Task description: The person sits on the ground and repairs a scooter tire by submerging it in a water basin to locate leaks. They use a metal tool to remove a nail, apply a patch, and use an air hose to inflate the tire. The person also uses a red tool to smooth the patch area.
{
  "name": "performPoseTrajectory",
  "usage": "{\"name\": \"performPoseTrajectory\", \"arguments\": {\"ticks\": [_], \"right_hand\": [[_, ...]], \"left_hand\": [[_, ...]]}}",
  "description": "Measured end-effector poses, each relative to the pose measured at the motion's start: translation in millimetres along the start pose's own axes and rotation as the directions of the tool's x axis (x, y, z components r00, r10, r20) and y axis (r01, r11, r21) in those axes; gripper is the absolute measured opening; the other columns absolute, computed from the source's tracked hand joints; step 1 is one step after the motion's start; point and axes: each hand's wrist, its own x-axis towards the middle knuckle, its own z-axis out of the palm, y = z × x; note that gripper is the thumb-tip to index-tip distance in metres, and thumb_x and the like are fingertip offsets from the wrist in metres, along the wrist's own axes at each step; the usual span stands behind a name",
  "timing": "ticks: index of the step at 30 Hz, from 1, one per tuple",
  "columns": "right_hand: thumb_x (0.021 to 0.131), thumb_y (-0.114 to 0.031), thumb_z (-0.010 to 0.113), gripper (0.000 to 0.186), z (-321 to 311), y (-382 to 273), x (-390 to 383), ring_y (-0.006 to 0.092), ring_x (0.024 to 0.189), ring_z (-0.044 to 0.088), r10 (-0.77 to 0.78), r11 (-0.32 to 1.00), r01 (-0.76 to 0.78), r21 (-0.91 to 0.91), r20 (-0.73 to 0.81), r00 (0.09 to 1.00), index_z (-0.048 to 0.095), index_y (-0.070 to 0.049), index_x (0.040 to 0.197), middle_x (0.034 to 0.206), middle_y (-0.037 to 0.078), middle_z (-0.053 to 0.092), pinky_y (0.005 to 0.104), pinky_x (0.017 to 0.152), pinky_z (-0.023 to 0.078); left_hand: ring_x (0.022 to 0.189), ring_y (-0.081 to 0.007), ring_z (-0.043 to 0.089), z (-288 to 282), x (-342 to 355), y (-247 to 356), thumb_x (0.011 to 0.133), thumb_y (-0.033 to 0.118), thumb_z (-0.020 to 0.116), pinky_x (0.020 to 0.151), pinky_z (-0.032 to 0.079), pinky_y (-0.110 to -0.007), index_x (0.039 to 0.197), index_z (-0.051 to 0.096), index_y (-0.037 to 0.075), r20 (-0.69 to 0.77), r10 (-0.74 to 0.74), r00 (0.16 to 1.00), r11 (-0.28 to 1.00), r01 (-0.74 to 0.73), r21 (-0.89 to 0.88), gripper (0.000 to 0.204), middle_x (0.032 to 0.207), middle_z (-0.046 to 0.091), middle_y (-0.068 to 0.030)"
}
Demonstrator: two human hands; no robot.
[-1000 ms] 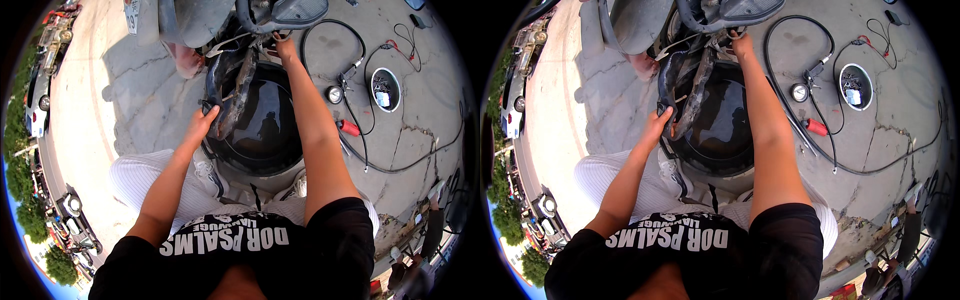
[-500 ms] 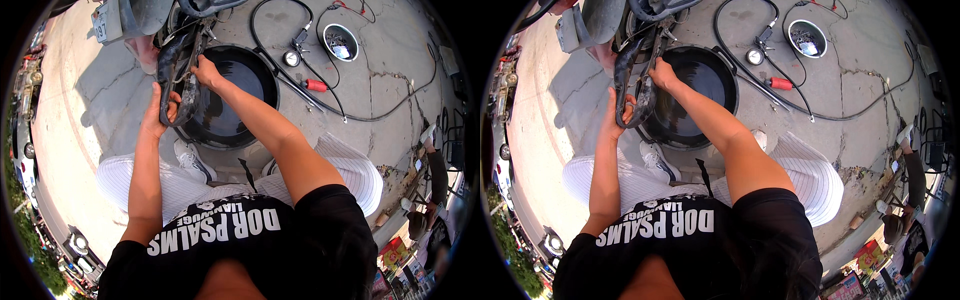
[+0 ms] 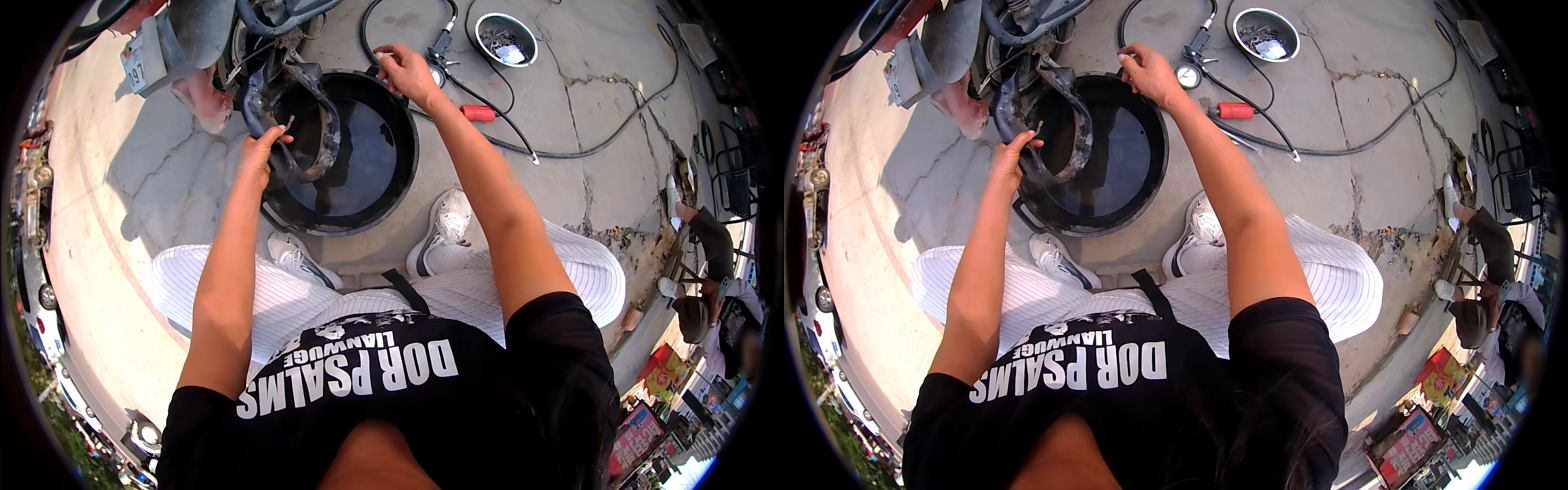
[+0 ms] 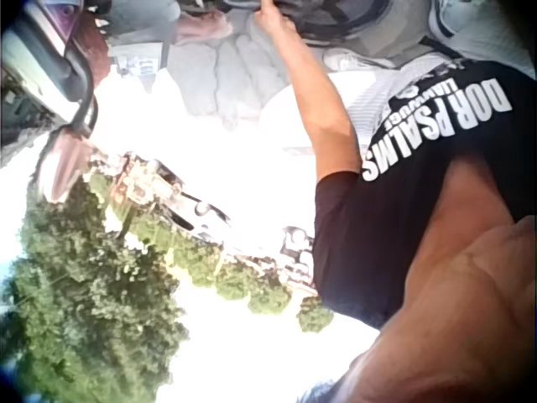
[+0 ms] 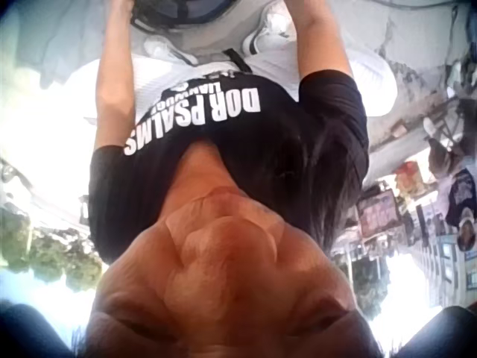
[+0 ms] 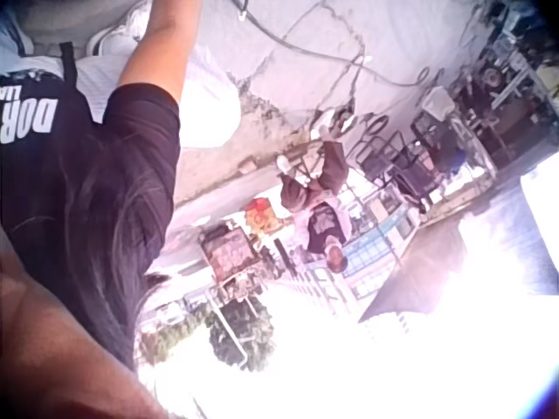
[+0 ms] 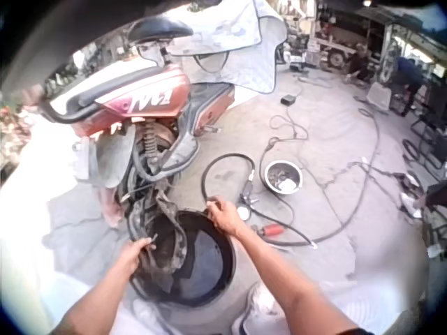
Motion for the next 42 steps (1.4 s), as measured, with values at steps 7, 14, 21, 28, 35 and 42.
{"name": "performPoseTrajectory", "arguments": {"ticks": [7,14,21,28,35,42], "right_hand": [[0.088,-0.022,0.055,0.022,-192.6,153.3,-82.0,0.013,0.051,0.054,0.594,0.791,-0.571,0.22,-0.5,0.63,0.061,-0.001,0.089,0.066,0.005,0.059,0.0264,0.045,0.045],[0.068,-0.033,0.077,0.043,-135.4,215.6,-153.4,0.0274,0.087,0.063,0.33,0.524,-0.641,-0.561,-0.56,0.76,0.061,-0.003,0.095,0.092,0.016,0.063,0.0356,0.072,0.051],[0.078,-0.008,0.058,0.02,-107.3,210.1,-134.1,0.0379,0.097,0.059,0.211,0.371,-0.507,-0.778,-0.461,0.862,0.059,-0.005,0.097,0.105,0.019,0.059,0.0449,0.083,0.048],[0.075,-0.001,0.053,0.027,-123.6,242.4,-138.7,0.0311,0.091,0.062,0.208,0.499,-0.446,-0.743,-0.397,0.894,0.064,-0.005,0.099,0.096,0.017,0.062,0.0412,0.075,0.051],[0.083,-0.007,0.047,0.023,-107.7,185.9,-146.9,0.0144,0.057,0.049,0.728,0.675,-0.729,0.11,-0.257,0.636,0.068,-0.005,0.093,0.069,0.003,0.05,0.0252,0.057,0.048],[0.084,-0.008,0.055,0.013,-107.8,216.7,-172.4,0.0112,0.048,0.043,0.712,0.674,-0.738,-0.031,-0.238,0.661,0.065,-0.002,0.088,0.064,0.002,0.05,0.0266,0.043,0.042]], "left_hand": [[0.087,-0.0234,0.066,-4.6,-10.3,42.0,0.083,0.013,0.063,0.072,0.053,-0.032,0.103,0.058,-0.004,0.27,-0.108,0.957,0.962,0.17,-0.215,0.026,0.1,0.066,-0.0143],[0.082,-0.0207,0.066,-18.3,0.3,14.4,0.082,0.014,0.064,0.068,0.051,-0.03,0.104,0.057,-0.003,0.169,-0.138,0.976,0.975,0.164,-0.147,0.028,0.1,0.066,-0.0147],[0.089,-0.0228,0.065,-5.9,3.8,8.9,0.082,0.008,0.063,0.072,0.053,-0.032,0.106,0.055,0.0,0.256,-0.123,0.959,0.958,0.182,-0.223,0.026,0.104,0.065,-0.0167],[0.093,-0.0229,0.064,-8.7,21.3,-8.6,0.083,0.008,0.063,0.078,0.052,-0.031,0.103,0.057,0.002,0.224,-0.143,0.964,0.959,0.191,-0.21,0.022,0.107,0.064,-0.0159],[0.088,-0.0232,0.065,-11.3,25.5,-14.9,0.079,0.006,0.067,0.074,0.053,-0.033,0.099,0.057,0.001,0.222,-0.129,0.967,0.954,0.182,-0.239,0.023,0.1,0.066,-0.0156],[0.087,-0.0228,0.065,-8.8,30.3,-17.4,0.078,0.007,0.068,0.073,0.051,-0.031,0.099,0.058,-0.001,0.216,-0.121,0.969,0.956,0.172,-0.237,0.025,0.098,0.067,-0.0156]]}}
